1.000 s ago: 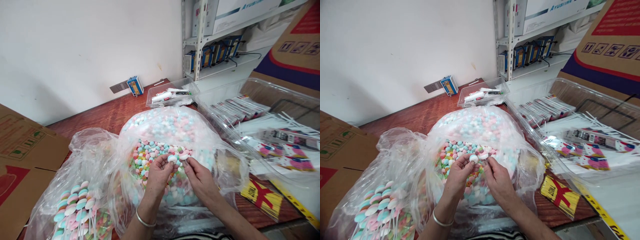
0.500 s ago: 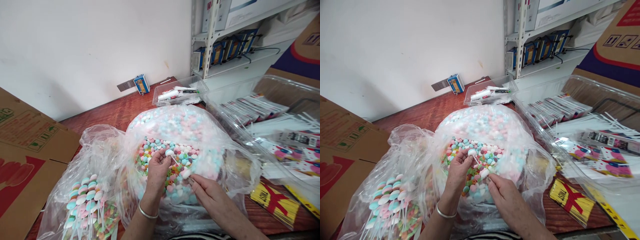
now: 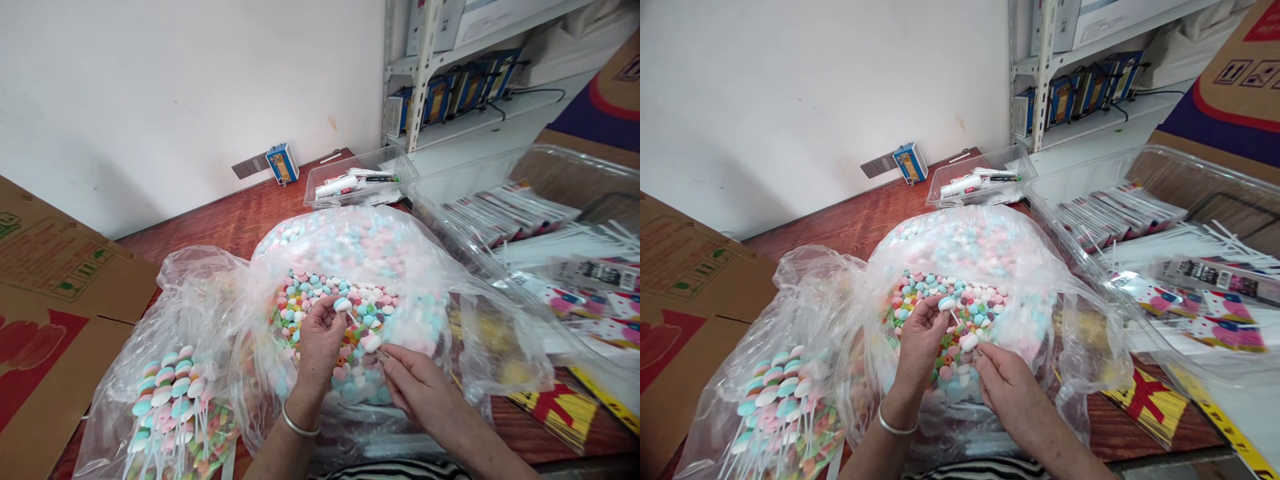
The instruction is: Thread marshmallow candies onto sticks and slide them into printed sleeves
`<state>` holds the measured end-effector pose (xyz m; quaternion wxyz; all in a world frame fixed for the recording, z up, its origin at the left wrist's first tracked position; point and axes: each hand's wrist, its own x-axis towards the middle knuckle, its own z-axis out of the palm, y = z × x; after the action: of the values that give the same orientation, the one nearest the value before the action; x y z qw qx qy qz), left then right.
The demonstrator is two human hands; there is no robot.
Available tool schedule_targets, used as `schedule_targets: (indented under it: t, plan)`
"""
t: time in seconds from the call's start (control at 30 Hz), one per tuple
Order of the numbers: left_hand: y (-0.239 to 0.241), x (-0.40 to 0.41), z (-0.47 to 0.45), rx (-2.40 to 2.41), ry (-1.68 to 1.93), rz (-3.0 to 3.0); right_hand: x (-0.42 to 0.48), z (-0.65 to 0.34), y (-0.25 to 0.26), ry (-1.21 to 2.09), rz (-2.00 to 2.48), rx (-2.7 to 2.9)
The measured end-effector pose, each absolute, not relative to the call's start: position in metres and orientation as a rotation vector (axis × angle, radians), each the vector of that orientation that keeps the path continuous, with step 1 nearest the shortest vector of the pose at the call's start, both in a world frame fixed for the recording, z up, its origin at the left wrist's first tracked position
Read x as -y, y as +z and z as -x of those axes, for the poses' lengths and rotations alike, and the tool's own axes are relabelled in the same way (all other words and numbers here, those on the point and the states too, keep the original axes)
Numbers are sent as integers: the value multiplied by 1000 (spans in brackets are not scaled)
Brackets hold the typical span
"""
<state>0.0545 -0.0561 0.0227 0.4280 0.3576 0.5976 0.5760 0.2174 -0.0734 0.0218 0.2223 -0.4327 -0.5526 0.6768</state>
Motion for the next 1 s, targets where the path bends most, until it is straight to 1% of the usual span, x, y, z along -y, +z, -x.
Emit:
schedule_targets:
  t: [0.27, 0.63, 0.8, 0.9, 1.0]
  plan:
    - [22, 58, -55, -1502, 1420, -1042, 70, -213, 36, 1855, 1236, 1575]
    - [17, 61, -58, -1494, 1382, -1134, 70, -209, 26, 1882, 1186, 1511]
    - [14, 68, -58, -1528, 1339, -1246, 67, -205, 20, 1840, 1178, 1519]
    - [12, 78, -59, -1600, 1288, -1353, 65, -203, 13, 1700, 1191, 1649]
    - [5, 89, -54, -1604, 1256, -1496, 61, -203, 3, 1411, 1218, 1815]
